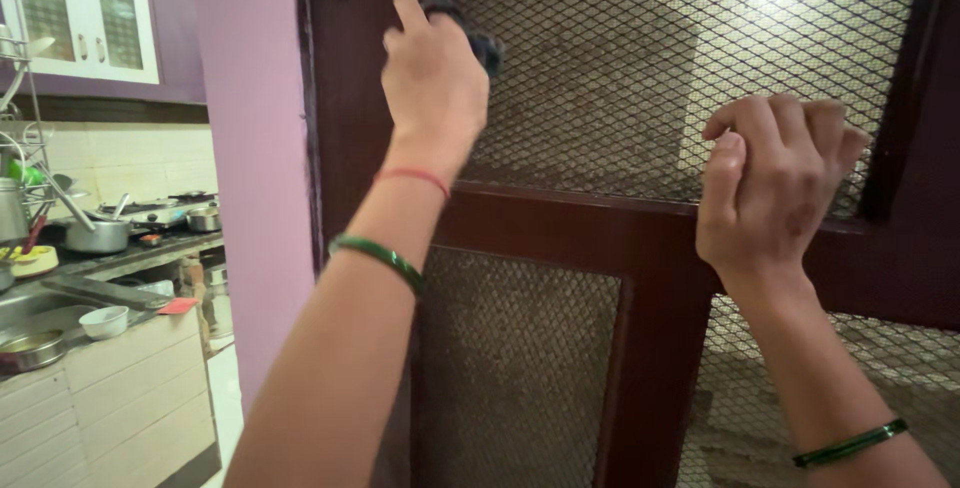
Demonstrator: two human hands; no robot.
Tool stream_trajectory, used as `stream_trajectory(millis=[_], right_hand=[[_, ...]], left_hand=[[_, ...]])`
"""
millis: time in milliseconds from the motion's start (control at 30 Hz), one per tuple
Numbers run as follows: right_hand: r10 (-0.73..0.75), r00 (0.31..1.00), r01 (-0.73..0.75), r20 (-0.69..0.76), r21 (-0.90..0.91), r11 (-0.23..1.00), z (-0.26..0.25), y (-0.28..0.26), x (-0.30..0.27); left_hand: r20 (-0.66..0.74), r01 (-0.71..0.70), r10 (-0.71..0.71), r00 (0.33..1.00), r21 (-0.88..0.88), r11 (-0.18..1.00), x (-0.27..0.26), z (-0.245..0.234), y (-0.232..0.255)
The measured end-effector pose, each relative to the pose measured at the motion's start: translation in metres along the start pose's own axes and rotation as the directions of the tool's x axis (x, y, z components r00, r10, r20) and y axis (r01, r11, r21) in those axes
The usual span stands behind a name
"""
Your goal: The person cleans a wood-framed window with mesh screens using a cloth, wiping the frame and the mesh panels one at a time.
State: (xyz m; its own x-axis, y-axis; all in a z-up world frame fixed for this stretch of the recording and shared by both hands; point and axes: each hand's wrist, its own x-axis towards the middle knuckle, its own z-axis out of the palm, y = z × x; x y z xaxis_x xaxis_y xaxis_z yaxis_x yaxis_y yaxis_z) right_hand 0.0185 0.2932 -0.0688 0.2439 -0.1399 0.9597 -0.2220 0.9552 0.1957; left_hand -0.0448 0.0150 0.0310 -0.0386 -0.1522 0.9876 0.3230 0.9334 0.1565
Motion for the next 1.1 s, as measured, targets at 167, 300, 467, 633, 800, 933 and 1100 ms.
stream_trajectory(millis=[167,300,467,633,800,933,1100], right_hand=[[0.009,0.999,-0.009,-0.033,-0.011,1.0,0.006,0.012,-0.004],[-0.03,0.999,0.03,-0.039,0.006,1.0,0.005,0.012,-0.008],[-0.025,0.999,0.026,-0.047,0.01,1.0,0.004,0.01,-0.007],[-0.015,0.998,0.017,-0.053,0.048,0.999,0.0,0.003,-0.001],[0.008,0.999,-0.005,-0.043,0.067,0.998,0.0,0.001,0.0],[-0.031,0.999,0.034,-0.04,0.071,0.997,0.001,-0.001,0.001],[-0.062,0.996,0.065,-0.057,0.047,0.997,0.005,-0.002,0.001]], left_hand=[[0.061,0.072,-0.075,0.995,0.047,0.996,-0.044,-0.007,0.009],[0.145,0.086,-0.106,0.984,0.135,0.987,-0.072,-0.014,0.012],[0.297,0.114,-0.186,0.936,0.246,0.963,-0.087,-0.024,0.015],[0.54,0.068,-0.22,0.812,0.287,0.955,-0.07,-0.037,0.015],[0.542,0.104,-0.262,0.798,0.305,0.947,-0.048,-0.038,0.005],[0.566,0.241,-0.351,0.746,0.263,0.934,-0.035,-0.034,-0.008],[0.595,0.419,-0.398,0.698,0.111,0.901,-0.035,-0.037,0.003]])
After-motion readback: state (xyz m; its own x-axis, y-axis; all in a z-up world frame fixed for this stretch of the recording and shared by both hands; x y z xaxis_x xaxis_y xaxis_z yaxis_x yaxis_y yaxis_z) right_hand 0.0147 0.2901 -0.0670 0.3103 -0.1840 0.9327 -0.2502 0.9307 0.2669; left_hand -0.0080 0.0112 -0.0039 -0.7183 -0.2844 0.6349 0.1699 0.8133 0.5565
